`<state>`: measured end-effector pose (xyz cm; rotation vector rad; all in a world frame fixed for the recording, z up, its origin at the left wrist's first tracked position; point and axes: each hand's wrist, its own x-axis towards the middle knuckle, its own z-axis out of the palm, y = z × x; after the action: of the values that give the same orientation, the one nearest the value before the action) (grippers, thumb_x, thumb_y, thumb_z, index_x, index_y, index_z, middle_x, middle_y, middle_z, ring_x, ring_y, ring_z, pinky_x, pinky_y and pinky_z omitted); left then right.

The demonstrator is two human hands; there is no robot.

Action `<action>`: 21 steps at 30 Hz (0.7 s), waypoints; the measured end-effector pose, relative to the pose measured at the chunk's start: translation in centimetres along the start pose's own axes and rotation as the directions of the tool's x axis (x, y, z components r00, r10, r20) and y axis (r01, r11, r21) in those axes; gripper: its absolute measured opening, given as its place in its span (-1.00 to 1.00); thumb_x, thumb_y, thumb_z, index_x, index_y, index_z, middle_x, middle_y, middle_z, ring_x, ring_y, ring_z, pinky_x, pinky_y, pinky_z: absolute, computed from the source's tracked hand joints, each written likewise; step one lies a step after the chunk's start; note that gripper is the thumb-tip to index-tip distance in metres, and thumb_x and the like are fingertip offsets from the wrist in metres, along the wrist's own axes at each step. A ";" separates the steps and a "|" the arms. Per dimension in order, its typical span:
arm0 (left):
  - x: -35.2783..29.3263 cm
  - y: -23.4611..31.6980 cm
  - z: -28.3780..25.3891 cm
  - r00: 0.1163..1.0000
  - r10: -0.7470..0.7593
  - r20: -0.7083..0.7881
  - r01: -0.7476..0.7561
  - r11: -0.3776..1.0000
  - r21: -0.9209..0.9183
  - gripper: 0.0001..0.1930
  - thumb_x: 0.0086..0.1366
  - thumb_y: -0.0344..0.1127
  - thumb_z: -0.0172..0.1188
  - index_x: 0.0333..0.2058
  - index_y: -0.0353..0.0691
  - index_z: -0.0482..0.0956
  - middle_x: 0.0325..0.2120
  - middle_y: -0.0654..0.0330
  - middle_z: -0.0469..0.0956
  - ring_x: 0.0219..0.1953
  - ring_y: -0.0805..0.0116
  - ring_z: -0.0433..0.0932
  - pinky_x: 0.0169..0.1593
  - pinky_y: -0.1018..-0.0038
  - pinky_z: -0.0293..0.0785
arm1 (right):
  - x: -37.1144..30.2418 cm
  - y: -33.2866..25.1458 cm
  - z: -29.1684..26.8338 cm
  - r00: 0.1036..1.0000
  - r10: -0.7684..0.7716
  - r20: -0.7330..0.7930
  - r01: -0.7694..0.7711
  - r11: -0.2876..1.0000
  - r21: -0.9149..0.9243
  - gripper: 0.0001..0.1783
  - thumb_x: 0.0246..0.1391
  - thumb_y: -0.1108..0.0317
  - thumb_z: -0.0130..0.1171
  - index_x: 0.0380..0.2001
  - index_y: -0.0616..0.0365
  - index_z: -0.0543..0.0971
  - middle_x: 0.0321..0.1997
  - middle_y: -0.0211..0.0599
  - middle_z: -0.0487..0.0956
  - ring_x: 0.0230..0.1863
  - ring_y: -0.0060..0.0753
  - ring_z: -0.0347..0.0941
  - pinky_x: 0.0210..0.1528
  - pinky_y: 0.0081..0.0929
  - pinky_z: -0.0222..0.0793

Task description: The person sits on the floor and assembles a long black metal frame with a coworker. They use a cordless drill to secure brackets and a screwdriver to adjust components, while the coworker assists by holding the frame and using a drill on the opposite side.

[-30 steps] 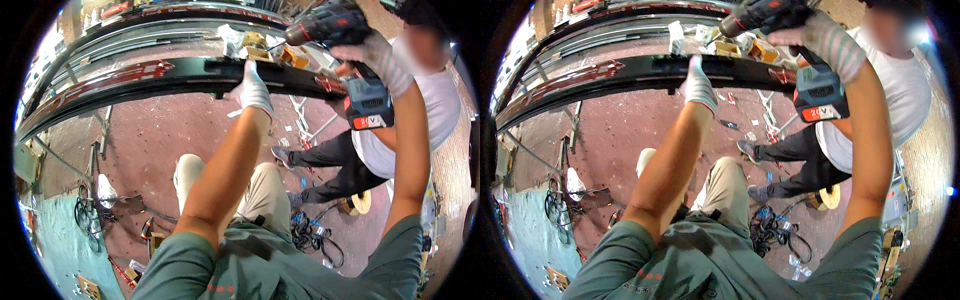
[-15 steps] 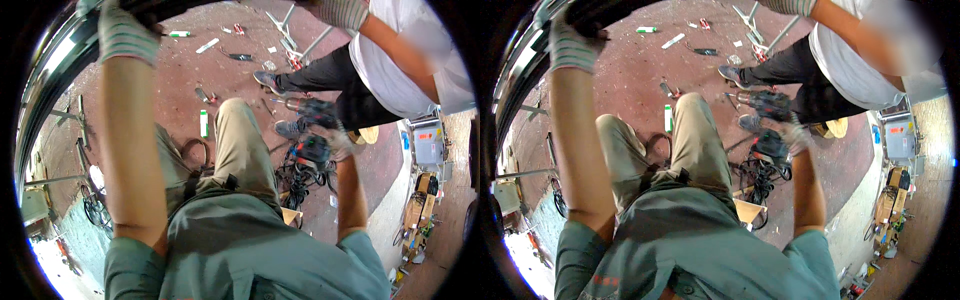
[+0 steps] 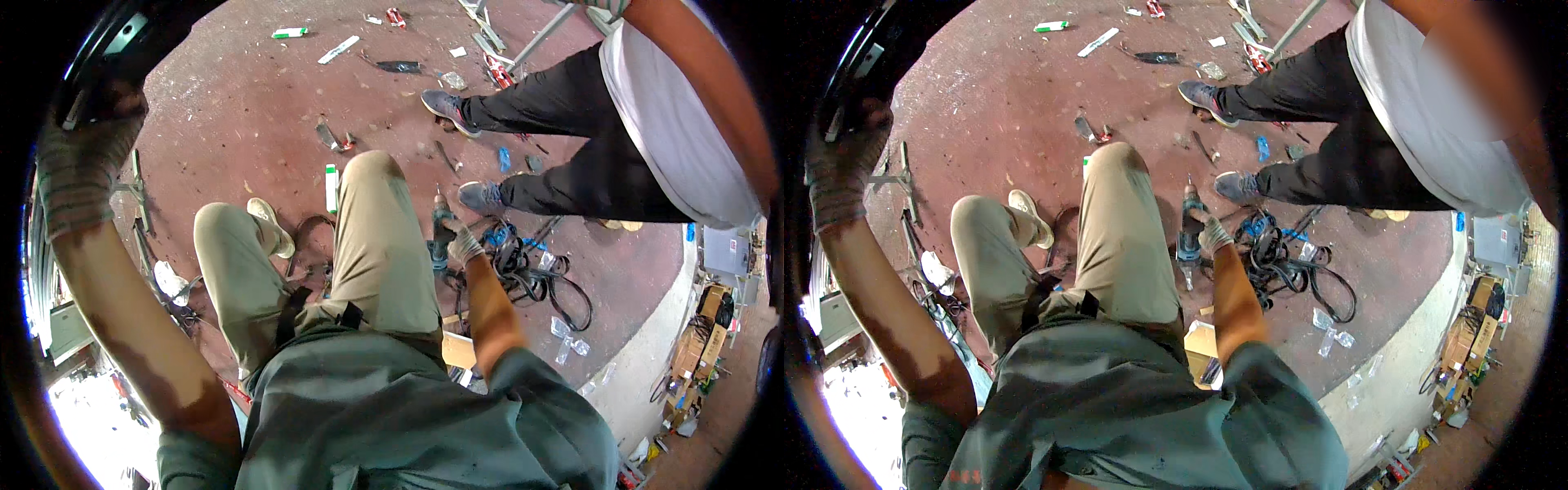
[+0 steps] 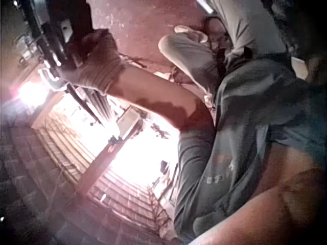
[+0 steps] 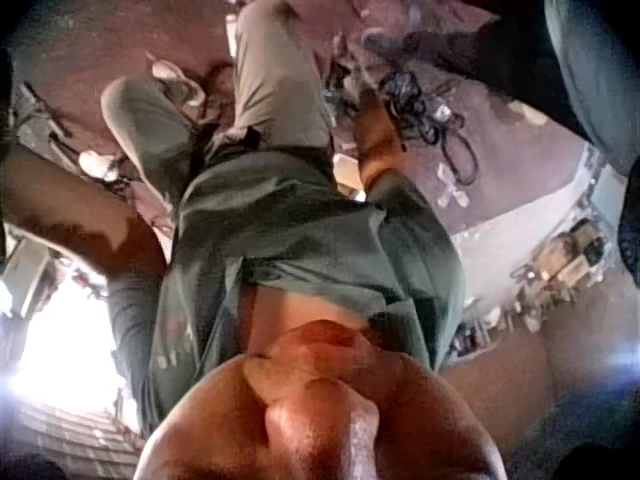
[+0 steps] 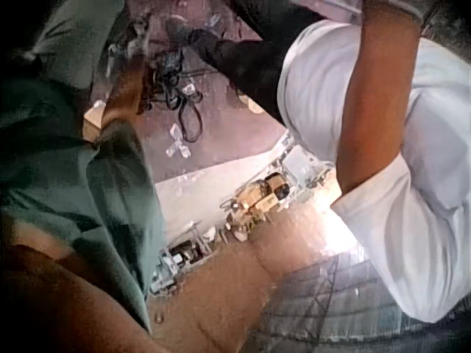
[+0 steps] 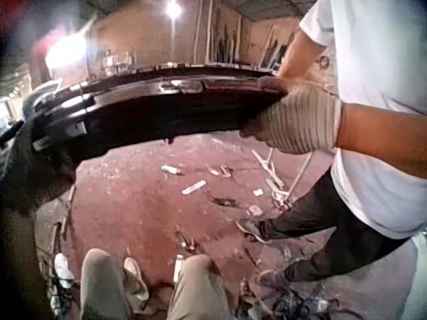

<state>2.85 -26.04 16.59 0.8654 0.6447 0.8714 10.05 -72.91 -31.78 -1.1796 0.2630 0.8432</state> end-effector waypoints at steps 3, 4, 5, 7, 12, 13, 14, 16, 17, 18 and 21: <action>-1.1 1.1 -1.9 0.993 -0.029 0.112 0.025 0.999 0.040 -0.59 0.20 -0.14 0.20 -0.06 -0.28 0.47 -0.25 0.03 0.49 -0.39 0.24 0.40 -0.35 0.34 0.30 | 2.3 3.2 0.9 0.996 0.083 0.024 -0.085 0.994 0.071 -0.62 0.01 0.26 0.23 -0.06 0.03 0.50 -0.20 -0.39 0.50 -0.12 -0.43 0.41 -0.03 -0.34 0.30; -0.3 0.4 -1.4 0.989 -0.062 0.133 0.060 0.998 0.018 -0.60 0.20 -0.10 0.20 -0.08 -0.24 0.49 -0.27 0.05 0.51 -0.41 0.26 0.41 -0.37 0.36 0.30 | 2.9 3.5 0.0 0.996 0.089 -0.029 -0.086 0.992 0.088 -0.63 0.01 0.27 0.22 -0.07 0.03 0.50 -0.22 -0.39 0.50 -0.13 -0.43 0.41 -0.04 -0.33 0.29; -1.0 0.2 -0.4 0.996 -0.083 0.031 0.083 0.996 -0.023 -0.60 0.19 -0.04 0.22 -0.12 -0.21 0.51 -0.31 0.08 0.51 -0.44 0.28 0.41 -0.39 0.39 0.31 | 3.3 4.2 0.0 0.951 0.214 -0.224 -0.219 0.976 0.005 -0.59 -0.05 0.39 0.24 -0.06 0.10 0.51 -0.14 -0.40 0.51 -0.13 -0.39 0.42 -0.03 -0.40 0.32; -1.6 0.2 -1.4 0.989 -0.118 0.086 0.122 0.992 -0.035 -0.54 0.13 0.09 0.25 -0.21 -0.18 0.52 -0.42 0.12 0.50 -0.47 0.28 0.41 -0.45 0.39 0.28 | 2.6 5.7 0.3 0.988 0.129 -0.085 -0.134 0.989 -0.060 -0.65 -0.09 0.42 0.26 -0.15 0.15 0.56 -0.20 -0.37 0.55 -0.12 -0.38 0.45 -0.01 -0.35 0.33; -3.3 1.1 0.8 0.969 -0.162 -0.184 0.140 0.982 -0.126 -0.51 0.04 0.19 0.31 -0.34 -0.12 0.48 -0.56 0.18 0.43 -0.58 0.30 0.36 -0.55 0.42 0.21 | 6.1 11.8 -3.6 0.881 0.309 -0.360 -0.403 0.887 -0.224 -0.27 -0.20 0.40 0.34 0.11 -0.10 0.32 0.02 -0.35 0.48 -0.02 -0.24 0.45 -0.06 -0.04 0.34; -3.0 1.4 3.2 0.973 -0.191 -0.132 0.174 0.976 -0.133 -0.52 0.03 0.19 0.32 -0.35 -0.11 0.47 -0.56 0.20 0.42 -0.58 0.31 0.36 -0.55 0.43 0.21 | 8.8 14.3 -5.2 0.907 0.195 -0.374 -0.291 0.931 -0.220 -0.30 -0.21 0.40 0.36 0.08 -0.03 0.34 -0.03 -0.35 0.50 -0.09 -0.28 0.45 -0.10 -0.10 0.36; -3.0 1.2 3.4 0.978 -0.186 -0.092 0.172 0.975 -0.143 -0.55 0.03 0.17 0.32 -0.36 -0.07 0.47 -0.57 0.26 0.40 -0.57 0.36 0.36 -0.55 0.45 0.20 | 9.9 15.5 -5.9 0.920 0.100 -0.378 -0.205 0.946 -0.250 -0.33 -0.22 0.40 0.37 0.04 0.03 0.36 -0.08 -0.35 0.52 -0.15 -0.32 0.45 -0.14 -0.15 0.39; -2.1 0.6 7.4 0.972 -0.235 0.015 0.234 0.959 -0.162 -0.56 0.03 0.16 0.32 -0.36 -0.05 0.47 -0.57 0.28 0.40 -0.57 0.38 0.36 -0.55 0.46 0.20 | 11.8 16.1 -8.5 0.948 -0.038 -0.315 0.042 0.999 0.006 -0.50 -0.24 0.42 0.41 -0.16 0.15 0.47 -0.33 -0.43 0.54 -0.37 -0.42 0.40 -0.29 -0.37 0.40; -2.5 0.8 6.3 0.974 -0.224 -0.026 0.216 0.959 -0.183 -0.57 0.02 0.16 0.32 -0.37 -0.04 0.47 -0.57 0.29 0.40 -0.56 0.39 0.36 -0.56 0.46 0.19 | 11.3 14.8 -7.7 0.925 -0.079 -0.372 0.004 0.980 -0.198 -0.51 -0.20 0.39 0.40 -0.13 0.18 0.47 -0.29 -0.36 0.54 -0.32 -0.35 0.42 -0.24 -0.35 0.40; -3.0 1.0 3.0 0.975 -0.204 -0.092 0.182 0.961 -0.209 -0.58 0.01 0.16 0.33 -0.36 -0.01 0.47 -0.57 0.31 0.40 -0.57 0.41 0.36 -0.55 0.48 0.19 | 10.1 12.8 -5.8 0.903 -0.141 -0.405 -0.066 0.888 -0.455 -0.51 -0.16 0.37 0.38 -0.11 0.21 0.46 -0.26 -0.29 0.55 -0.28 -0.29 0.43 -0.18 -0.32 0.40; -2.8 1.2 -0.1 0.954 -0.252 -0.164 0.205 0.944 -0.257 -0.57 0.02 0.18 0.32 -0.34 0.00 0.46 -0.55 0.33 0.41 -0.56 0.43 0.37 -0.55 0.49 0.18 | 6.7 5.6 0.5 0.798 -0.479 -0.365 -0.099 0.494 -0.864 -0.49 -0.03 0.28 0.32 -0.03 0.31 0.46 -0.16 -0.09 0.57 -0.14 -0.08 0.47 -0.02 -0.24 0.39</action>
<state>0.88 -27.97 17.95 0.4801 0.7777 0.8075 10.58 -68.87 -39.48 -2.4024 0.1691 0.3256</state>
